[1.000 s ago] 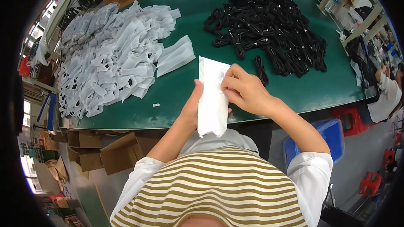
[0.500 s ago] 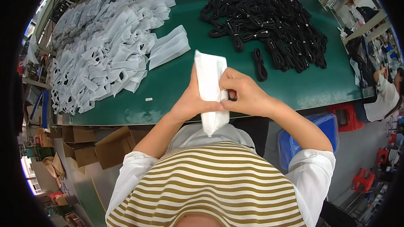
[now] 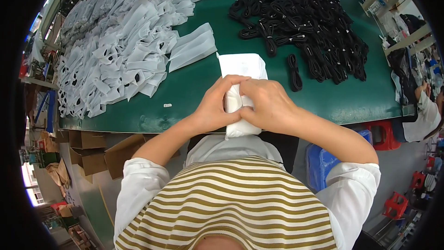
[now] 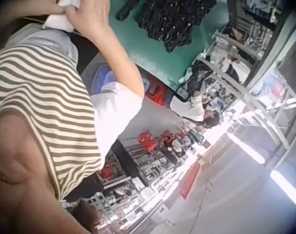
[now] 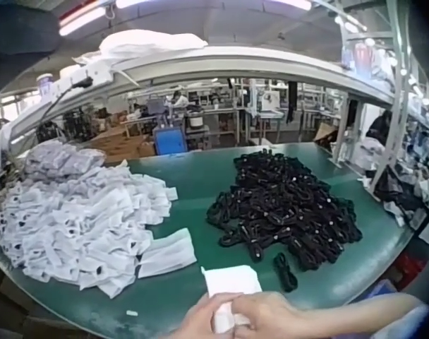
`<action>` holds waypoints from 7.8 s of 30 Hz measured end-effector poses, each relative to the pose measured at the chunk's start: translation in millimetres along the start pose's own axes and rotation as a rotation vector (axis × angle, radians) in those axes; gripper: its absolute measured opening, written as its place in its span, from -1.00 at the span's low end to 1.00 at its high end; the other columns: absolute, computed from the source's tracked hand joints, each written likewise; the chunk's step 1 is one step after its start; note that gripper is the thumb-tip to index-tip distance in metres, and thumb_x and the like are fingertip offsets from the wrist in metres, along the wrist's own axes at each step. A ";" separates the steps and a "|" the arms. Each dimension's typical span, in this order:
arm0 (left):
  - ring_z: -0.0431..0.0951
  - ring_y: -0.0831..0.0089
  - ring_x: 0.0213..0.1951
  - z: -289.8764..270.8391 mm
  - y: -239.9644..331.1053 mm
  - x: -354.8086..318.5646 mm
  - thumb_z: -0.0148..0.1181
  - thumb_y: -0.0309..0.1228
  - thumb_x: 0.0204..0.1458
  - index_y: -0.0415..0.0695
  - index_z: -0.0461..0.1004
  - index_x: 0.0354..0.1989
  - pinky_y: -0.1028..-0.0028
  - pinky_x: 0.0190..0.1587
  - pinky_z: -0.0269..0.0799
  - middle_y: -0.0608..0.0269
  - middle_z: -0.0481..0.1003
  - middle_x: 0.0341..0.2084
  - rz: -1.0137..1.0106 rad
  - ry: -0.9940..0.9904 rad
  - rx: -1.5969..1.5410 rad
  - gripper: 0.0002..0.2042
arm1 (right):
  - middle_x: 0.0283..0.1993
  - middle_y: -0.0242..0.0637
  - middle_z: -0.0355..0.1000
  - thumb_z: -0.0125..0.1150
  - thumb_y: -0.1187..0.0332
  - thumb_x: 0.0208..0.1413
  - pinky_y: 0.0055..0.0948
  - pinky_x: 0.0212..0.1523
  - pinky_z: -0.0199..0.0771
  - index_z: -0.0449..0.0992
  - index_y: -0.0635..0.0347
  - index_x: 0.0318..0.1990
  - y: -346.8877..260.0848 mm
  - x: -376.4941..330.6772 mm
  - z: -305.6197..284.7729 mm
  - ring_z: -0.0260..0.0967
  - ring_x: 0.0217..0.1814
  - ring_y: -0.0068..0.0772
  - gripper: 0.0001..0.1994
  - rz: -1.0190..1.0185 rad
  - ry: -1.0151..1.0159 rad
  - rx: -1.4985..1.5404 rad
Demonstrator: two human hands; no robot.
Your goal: Packing black cables into small white plastic bags at a production line station.
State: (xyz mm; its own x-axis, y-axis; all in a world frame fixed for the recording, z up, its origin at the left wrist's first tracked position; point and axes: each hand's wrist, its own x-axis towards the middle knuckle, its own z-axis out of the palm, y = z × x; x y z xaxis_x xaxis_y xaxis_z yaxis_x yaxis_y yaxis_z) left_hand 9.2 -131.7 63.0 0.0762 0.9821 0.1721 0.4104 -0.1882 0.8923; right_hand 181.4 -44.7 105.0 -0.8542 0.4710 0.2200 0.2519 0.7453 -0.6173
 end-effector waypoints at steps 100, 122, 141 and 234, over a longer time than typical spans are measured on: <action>0.40 0.58 -0.11 47.1 -61.9 -16.9 -0.06 -0.12 0.36 -0.24 0.35 0.07 0.55 0.01 0.33 0.29 0.46 -0.14 -0.209 0.396 -0.743 -0.61 | 0.21 -0.25 0.39 0.17 0.20 0.25 -0.37 0.16 0.47 0.30 0.21 0.29 51.1 -16.7 77.9 0.40 0.19 -0.39 -0.49 0.445 0.336 1.339; 0.47 0.57 -0.18 28.6 -93.4 -10.5 -0.02 -0.28 0.34 -0.24 0.42 -0.04 0.54 -0.10 0.40 0.24 0.51 -0.19 -0.337 0.483 -0.609 -0.73 | 0.15 -0.11 0.42 0.24 0.39 0.15 -0.33 0.20 0.40 0.32 0.38 0.20 71.8 -80.3 27.6 0.44 0.14 -0.32 -0.52 0.507 0.620 1.377; 0.52 0.34 0.03 16.9 -14.8 -34.0 0.27 -0.45 0.12 -0.33 0.32 0.18 0.35 0.09 0.43 0.09 0.49 0.01 -0.217 0.477 -0.997 -0.53 | 0.06 -0.13 0.42 0.49 0.25 -0.06 -0.25 0.06 0.45 0.35 0.40 0.15 24.0 12.8 20.4 0.47 -0.04 -0.25 -0.34 0.305 0.055 0.796; 0.16 -0.04 0.32 -39.0 -48.8 -16.1 0.44 -0.18 -0.15 0.11 0.35 0.26 -0.08 0.26 0.12 -0.04 0.24 0.25 0.103 0.056 0.765 -0.30 | -0.06 -0.13 0.36 0.29 0.46 -0.17 -0.20 -0.07 0.39 0.46 0.19 0.09 51.0 2.9 61.6 0.34 -0.01 -0.07 -0.47 -0.339 0.045 -0.384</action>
State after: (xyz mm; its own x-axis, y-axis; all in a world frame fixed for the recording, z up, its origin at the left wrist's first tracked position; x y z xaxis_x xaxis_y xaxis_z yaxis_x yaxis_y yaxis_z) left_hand -47.5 -138.5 33.0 0.1105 0.9542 0.2779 0.9187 -0.2048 0.3377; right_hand 163.8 -34.4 27.6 -0.8988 0.1865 0.3968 0.1204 0.9752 -0.1858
